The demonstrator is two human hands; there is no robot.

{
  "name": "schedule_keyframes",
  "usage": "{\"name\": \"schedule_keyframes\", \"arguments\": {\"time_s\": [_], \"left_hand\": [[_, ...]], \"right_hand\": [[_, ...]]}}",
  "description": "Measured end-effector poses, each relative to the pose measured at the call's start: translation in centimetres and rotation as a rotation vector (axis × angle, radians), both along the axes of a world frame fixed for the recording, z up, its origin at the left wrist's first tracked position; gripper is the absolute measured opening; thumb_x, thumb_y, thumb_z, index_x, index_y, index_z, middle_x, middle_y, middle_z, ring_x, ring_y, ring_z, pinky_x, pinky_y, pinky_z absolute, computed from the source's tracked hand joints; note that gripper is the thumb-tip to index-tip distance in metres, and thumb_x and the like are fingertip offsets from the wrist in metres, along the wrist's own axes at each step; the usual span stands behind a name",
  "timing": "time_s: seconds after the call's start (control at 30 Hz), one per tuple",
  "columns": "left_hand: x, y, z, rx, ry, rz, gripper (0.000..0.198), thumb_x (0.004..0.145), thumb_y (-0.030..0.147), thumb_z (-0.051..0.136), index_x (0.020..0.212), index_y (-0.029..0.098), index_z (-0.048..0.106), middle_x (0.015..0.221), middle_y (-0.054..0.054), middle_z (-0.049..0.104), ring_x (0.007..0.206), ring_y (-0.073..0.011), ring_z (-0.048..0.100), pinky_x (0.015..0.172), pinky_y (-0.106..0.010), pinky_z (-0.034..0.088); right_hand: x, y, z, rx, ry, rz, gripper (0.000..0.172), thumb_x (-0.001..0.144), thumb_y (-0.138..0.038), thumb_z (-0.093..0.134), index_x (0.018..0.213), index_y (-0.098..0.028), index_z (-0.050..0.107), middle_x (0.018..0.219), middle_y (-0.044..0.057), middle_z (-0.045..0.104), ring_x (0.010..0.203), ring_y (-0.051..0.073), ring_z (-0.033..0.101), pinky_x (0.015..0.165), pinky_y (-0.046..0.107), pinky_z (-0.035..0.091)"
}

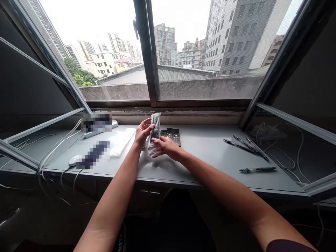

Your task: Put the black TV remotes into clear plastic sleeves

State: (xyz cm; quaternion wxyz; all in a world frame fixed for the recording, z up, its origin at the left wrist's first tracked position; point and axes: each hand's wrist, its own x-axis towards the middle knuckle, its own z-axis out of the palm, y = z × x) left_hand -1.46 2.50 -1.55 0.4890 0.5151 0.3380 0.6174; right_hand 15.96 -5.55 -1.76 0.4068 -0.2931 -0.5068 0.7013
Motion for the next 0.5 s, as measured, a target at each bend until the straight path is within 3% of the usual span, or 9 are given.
{"name": "schedule_keyframes", "arguments": {"time_s": [0.13, 0.3, 0.4, 0.5], "left_hand": [[0.22, -0.35, 0.15, -0.006, 0.001, -0.02, 0.08, 0.066, 0.046, 0.098, 0.135, 0.018, 0.068, 0.1, -0.007, 0.077, 0.08, -0.0176, 0.07, 0.065, -0.025, 0.05], [-0.12, -0.46, 0.41, -0.089, -0.15, -0.125, 0.058, 0.078, 0.053, 0.087, 0.124, 0.02, 0.071, 0.104, -0.006, 0.076, 0.08, -0.0159, 0.069, 0.069, -0.025, 0.052], [-0.37, -0.2, 0.35, -0.157, -0.192, -0.135, 0.055, 0.083, 0.064, 0.078, 0.114, 0.019, 0.073, 0.093, -0.006, 0.074, 0.073, -0.0157, 0.066, 0.063, -0.025, 0.049], [-0.36, 0.05, 0.23, -0.176, -0.18, -0.094, 0.056, 0.085, 0.067, 0.076, 0.109, 0.016, 0.076, 0.081, -0.004, 0.07, 0.063, -0.014, 0.059, 0.057, -0.025, 0.044]], "right_hand": [[-0.16, -0.08, -0.39, -0.016, -0.013, -0.002, 0.037, 0.094, -0.046, 0.082, 0.111, -0.017, 0.068, 0.093, 0.013, 0.082, 0.076, 0.026, 0.082, 0.065, 0.037, 0.071], [-0.1, -0.29, -0.42, -0.072, -0.021, 0.028, 0.03, 0.089, -0.035, 0.087, 0.101, -0.012, 0.072, 0.092, 0.015, 0.083, 0.08, 0.025, 0.082, 0.081, 0.04, 0.071], [-0.11, -0.59, -0.4, -0.097, -0.011, 0.091, 0.031, 0.086, -0.032, 0.089, 0.102, -0.01, 0.073, 0.101, 0.018, 0.083, 0.087, 0.026, 0.083, 0.088, 0.041, 0.069], [-0.05, -0.71, -0.54, -0.122, -0.01, 0.127, 0.034, 0.083, -0.031, 0.091, 0.101, -0.011, 0.071, 0.102, 0.019, 0.083, 0.086, 0.027, 0.083, 0.083, 0.04, 0.07]]}}
